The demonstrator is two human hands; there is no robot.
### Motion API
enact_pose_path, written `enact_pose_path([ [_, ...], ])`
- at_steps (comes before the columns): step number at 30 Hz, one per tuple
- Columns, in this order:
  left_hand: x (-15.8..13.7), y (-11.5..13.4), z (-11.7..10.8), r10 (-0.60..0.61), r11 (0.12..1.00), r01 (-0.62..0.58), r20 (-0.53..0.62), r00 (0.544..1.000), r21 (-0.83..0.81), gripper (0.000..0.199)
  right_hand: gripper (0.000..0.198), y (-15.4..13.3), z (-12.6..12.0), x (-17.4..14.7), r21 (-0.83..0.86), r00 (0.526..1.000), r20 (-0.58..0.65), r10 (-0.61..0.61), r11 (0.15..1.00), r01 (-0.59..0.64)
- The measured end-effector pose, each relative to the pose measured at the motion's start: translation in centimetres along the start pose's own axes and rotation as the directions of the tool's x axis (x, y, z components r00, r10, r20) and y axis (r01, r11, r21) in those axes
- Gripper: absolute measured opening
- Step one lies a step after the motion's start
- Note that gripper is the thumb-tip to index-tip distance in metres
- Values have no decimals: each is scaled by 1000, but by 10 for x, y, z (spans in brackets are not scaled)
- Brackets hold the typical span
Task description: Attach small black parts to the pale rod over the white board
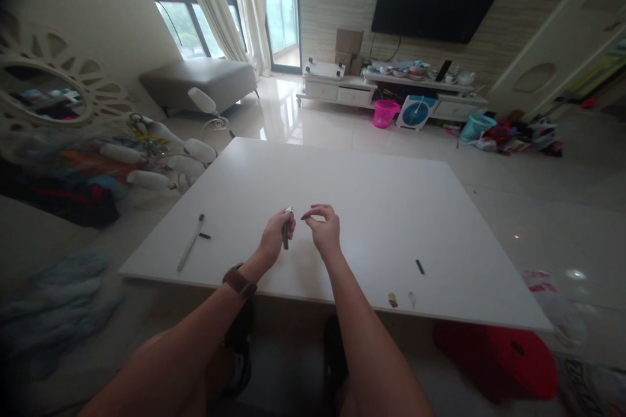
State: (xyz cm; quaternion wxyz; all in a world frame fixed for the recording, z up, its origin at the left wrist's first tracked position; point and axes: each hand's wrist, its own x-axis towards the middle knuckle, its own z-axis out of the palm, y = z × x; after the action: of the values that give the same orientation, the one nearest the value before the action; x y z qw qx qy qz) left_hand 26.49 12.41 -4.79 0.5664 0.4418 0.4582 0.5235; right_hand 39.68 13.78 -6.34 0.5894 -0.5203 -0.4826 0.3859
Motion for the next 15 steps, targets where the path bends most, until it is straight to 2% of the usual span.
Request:
enact_pose_path([
  [4,-6,2,-2,-36,999,35,64,997,21,27,4,-9,-3,-7,-3,995,94,-23,1000,24],
  [9,-12,1,-2,-90,992,99,111,990,-80,29,7,-11,-3,-11,90,991,133,15,996,-27],
  [15,-6,3,-1,-55,990,60,43,998,-129,34,24,-14,3,-7,226,993,88,79,969,-97],
])
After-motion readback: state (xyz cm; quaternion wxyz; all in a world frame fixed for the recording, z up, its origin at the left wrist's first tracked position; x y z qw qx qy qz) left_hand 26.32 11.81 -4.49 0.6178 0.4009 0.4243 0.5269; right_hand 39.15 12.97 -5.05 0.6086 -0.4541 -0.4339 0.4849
